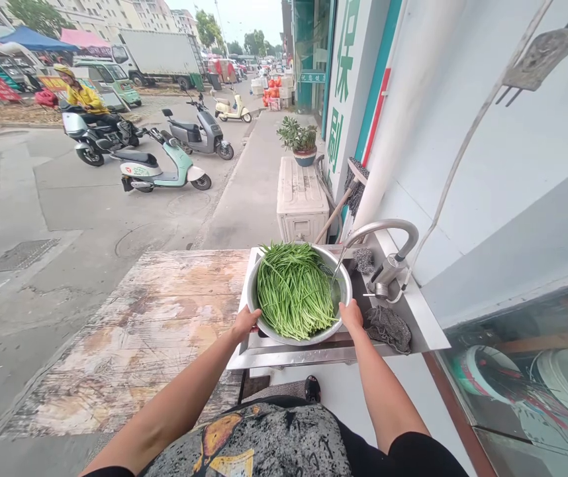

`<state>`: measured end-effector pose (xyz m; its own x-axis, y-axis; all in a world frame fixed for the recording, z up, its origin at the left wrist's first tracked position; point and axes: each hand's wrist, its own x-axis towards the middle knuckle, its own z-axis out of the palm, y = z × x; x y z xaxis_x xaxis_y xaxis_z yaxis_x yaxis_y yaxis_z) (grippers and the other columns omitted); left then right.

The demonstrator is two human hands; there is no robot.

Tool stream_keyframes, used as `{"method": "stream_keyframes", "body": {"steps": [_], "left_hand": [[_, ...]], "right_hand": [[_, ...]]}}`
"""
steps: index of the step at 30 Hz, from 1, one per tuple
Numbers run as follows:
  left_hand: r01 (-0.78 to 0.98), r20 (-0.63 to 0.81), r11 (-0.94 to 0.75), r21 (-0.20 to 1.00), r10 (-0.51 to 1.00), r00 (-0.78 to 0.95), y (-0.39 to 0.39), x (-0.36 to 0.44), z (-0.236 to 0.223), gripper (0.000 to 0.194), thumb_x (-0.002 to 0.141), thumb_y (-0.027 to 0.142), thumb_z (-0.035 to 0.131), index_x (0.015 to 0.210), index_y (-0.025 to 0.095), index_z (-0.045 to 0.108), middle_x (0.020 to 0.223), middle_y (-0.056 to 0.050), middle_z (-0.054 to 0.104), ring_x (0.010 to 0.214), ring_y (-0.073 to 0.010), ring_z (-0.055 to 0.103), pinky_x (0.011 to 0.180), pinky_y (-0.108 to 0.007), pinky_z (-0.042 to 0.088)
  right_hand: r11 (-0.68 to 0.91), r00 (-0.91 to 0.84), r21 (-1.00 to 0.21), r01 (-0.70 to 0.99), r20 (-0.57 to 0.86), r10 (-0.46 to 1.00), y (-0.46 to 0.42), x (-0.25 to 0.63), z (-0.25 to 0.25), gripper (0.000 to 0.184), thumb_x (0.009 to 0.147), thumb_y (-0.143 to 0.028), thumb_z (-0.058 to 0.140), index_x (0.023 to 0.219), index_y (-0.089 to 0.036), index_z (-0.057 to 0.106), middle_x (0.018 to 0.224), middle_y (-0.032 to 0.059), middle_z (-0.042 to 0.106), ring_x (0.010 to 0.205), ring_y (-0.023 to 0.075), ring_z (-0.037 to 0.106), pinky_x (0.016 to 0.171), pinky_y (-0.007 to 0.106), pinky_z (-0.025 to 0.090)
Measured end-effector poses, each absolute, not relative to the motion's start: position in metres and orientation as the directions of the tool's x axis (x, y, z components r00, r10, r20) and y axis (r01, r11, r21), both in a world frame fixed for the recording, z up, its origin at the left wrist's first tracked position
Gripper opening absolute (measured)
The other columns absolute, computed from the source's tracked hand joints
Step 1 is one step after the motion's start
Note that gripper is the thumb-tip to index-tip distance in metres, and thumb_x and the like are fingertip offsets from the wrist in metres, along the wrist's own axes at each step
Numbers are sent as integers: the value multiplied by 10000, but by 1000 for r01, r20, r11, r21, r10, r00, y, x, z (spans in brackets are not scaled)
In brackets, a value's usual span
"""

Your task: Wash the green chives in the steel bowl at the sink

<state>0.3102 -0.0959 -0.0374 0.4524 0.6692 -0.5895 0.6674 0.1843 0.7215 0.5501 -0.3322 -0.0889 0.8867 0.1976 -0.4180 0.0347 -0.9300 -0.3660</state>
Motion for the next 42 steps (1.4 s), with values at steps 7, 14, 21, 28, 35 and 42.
{"method": "stream_keyframes", "body": {"steps": [7,14,21,28,35,42], "left_hand": [[645,-592,217,733,671,446,-95,310,-42,275,841,222,542,1104,149,501,659,6,565,498,-101,519,487,-217,461],[656,-596,214,724,672,439,-94,310,-42,290,827,228,552,1101,146,504,654,1,565,510,-114,535,499,-228,475],[663,-601,216,717,673,431,-94,310,-43,302,838,229,553,1124,145,502,674,-9,570,523,-116,545,503,-226,481],[656,-602,226,720,673,429,-94,310,-45,272,849,223,528,1107,142,501,685,-11,570,519,-112,536,510,-233,488],[641,-608,247,727,664,435,-95,310,-43,245,846,203,524,1080,135,499,640,11,533,486,-97,500,477,-217,470],[627,-630,285,725,643,437,-97,311,-43,234,854,205,521,1074,134,486,555,56,469,433,-86,459,445,-216,473]], "right_hand": [[-929,885,-369,43,-418,207,-333,549,-86,403,941,-418,451,1197,-117,529,1139,175,665,1059,275,646,781,303,483],[-927,884,-372,47,-417,212,-333,548,-85,406,944,-420,441,1196,-115,530,1144,179,662,1058,281,643,777,309,481],[-927,881,-372,43,-423,211,-333,547,-83,404,946,-416,435,1202,-118,530,1148,180,658,1053,273,645,778,301,484],[-927,878,-372,41,-429,211,-333,547,-83,418,946,-427,435,1215,-119,520,1165,181,650,1074,283,636,787,311,483],[-927,878,-372,37,-431,208,-333,547,-83,424,946,-428,433,1216,-113,518,1171,186,646,1079,283,634,792,311,483],[-923,878,-383,31,-432,208,-333,546,-82,407,948,-418,436,1208,-117,523,1150,171,658,1048,272,647,777,300,482]]}}
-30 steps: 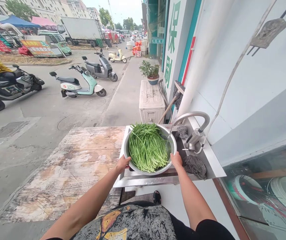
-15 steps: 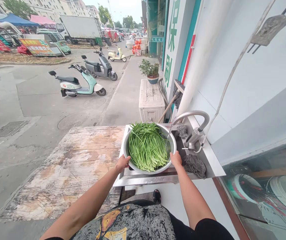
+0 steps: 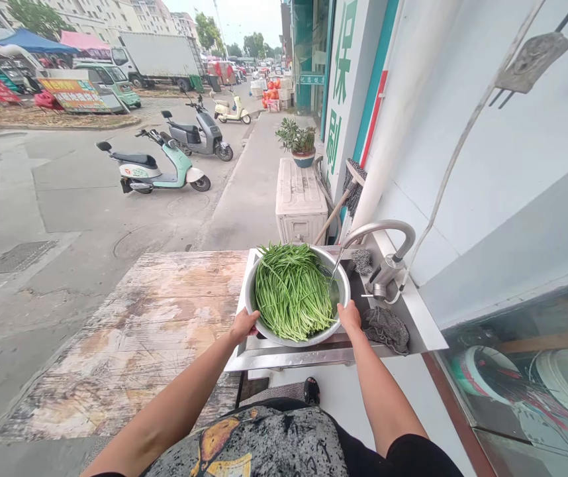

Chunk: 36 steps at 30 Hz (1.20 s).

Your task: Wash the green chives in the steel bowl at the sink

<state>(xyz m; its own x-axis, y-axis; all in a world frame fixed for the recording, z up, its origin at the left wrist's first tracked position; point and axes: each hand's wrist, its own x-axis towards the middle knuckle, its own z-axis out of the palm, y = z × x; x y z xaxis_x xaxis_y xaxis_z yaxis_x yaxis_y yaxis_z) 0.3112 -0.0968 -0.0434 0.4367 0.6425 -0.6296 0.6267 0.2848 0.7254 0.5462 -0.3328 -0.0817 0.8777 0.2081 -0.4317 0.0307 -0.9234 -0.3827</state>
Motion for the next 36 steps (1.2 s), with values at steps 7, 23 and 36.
{"method": "stream_keyframes", "body": {"steps": [7,23,36], "left_hand": [[616,-623,286,734,645,442,-96,311,-47,226,850,201,522,1062,134,482,552,54,483,424,-86,461,436,-212,471],[640,-611,249,727,659,438,-95,311,-52,272,835,232,542,1087,142,491,551,52,498,415,-89,470,410,-194,419],[635,-604,239,735,657,452,-96,311,-47,299,838,217,539,1119,141,474,536,59,477,406,-90,453,387,-190,388]], "right_hand": [[-924,879,-382,27,-431,203,-333,546,-81,403,945,-420,447,1205,-125,532,1149,174,658,1045,264,649,782,291,482],[-921,881,-387,35,-424,212,-333,545,-81,394,945,-407,451,1202,-119,531,1140,172,664,1060,267,644,789,295,477],[-924,876,-382,26,-436,205,-333,545,-78,414,952,-427,430,1222,-128,523,1162,174,650,1071,270,636,800,303,480]]}}
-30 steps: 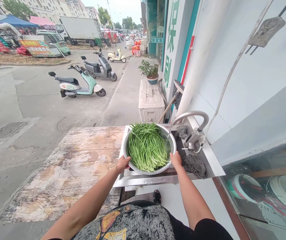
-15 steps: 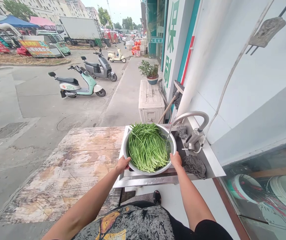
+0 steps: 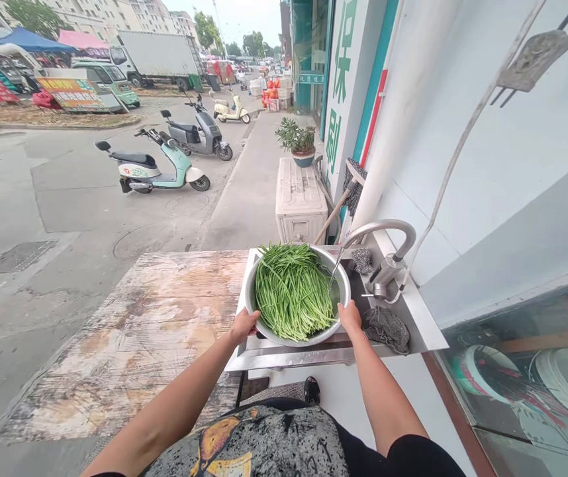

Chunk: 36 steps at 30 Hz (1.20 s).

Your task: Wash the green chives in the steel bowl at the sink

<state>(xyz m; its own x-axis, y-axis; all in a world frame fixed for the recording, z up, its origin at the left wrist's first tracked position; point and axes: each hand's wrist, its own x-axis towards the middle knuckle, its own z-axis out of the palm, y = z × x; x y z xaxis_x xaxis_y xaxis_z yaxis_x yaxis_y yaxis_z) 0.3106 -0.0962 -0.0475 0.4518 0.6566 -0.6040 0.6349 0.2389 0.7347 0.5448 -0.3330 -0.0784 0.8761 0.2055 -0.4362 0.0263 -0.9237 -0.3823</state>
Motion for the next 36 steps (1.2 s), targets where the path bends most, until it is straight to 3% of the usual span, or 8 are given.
{"method": "stream_keyframes", "body": {"steps": [20,36], "left_hand": [[645,-605,235,727,662,441,-97,311,-45,221,844,217,536,1045,134,499,537,58,475,412,-89,469,395,-191,405],[656,-612,241,716,669,422,-97,311,-49,266,850,222,526,1095,123,501,557,48,498,415,-87,469,422,-199,420]], "right_hand": [[-926,881,-377,31,-427,203,-333,545,-80,418,951,-432,434,1200,-115,540,1148,179,656,1063,270,642,797,303,483],[-933,881,-359,33,-431,197,-333,548,-86,412,949,-441,435,1184,-117,534,1139,185,659,1056,277,646,791,312,484]]}}
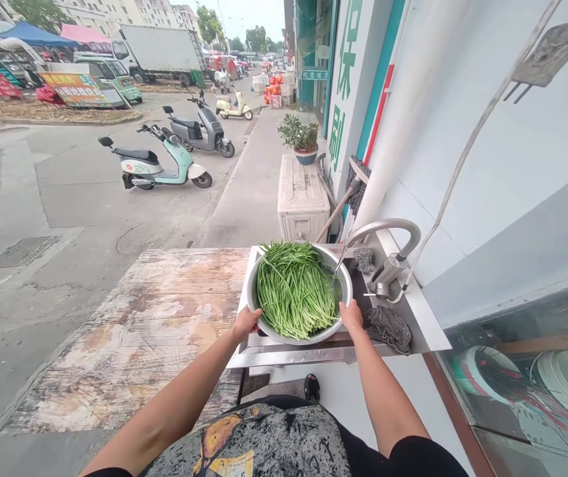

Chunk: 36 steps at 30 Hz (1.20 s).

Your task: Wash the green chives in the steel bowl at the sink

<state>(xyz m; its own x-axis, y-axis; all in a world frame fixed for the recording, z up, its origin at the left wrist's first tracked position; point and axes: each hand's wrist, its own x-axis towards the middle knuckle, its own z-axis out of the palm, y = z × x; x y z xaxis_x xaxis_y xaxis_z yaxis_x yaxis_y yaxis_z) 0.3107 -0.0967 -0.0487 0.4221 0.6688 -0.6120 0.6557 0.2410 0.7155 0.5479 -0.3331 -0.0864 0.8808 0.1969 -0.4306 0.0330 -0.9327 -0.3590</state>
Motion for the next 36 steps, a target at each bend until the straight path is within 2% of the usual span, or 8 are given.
{"method": "stream_keyframes", "body": {"steps": [13,22,28,36], "left_hand": [[650,-603,290,702,728,326,-111,315,-46,249,858,244,502,1070,115,526,590,30,502,388,-77,415,369,-203,360],[637,-668,374,674,676,310,-114,318,-42,266,822,172,535,1081,113,532,637,-2,558,412,-94,476,390,-224,423],[665,-672,372,648,690,268,-112,322,-49,217,821,183,540,1016,91,568,591,-1,528,370,-92,434,342,-226,355],[702,-669,362,613,711,218,-112,324,-52,166,811,202,548,898,69,598,564,-27,534,368,-110,446,347,-244,359]], "right_hand": [[-936,880,-351,10,-442,175,-332,546,-85,407,947,-438,426,1174,-118,536,1151,182,653,1057,289,640,801,328,483],[-941,885,-339,22,-431,176,-333,545,-82,401,944,-431,436,1168,-115,541,1140,188,657,1064,298,636,795,331,482],[-940,884,-339,30,-430,183,-333,543,-79,398,944,-423,442,1175,-114,543,1129,183,663,1050,286,641,786,315,480],[-943,886,-330,31,-427,179,-333,543,-78,407,945,-427,447,1178,-106,539,1127,183,662,1068,293,632,802,316,472]]}}
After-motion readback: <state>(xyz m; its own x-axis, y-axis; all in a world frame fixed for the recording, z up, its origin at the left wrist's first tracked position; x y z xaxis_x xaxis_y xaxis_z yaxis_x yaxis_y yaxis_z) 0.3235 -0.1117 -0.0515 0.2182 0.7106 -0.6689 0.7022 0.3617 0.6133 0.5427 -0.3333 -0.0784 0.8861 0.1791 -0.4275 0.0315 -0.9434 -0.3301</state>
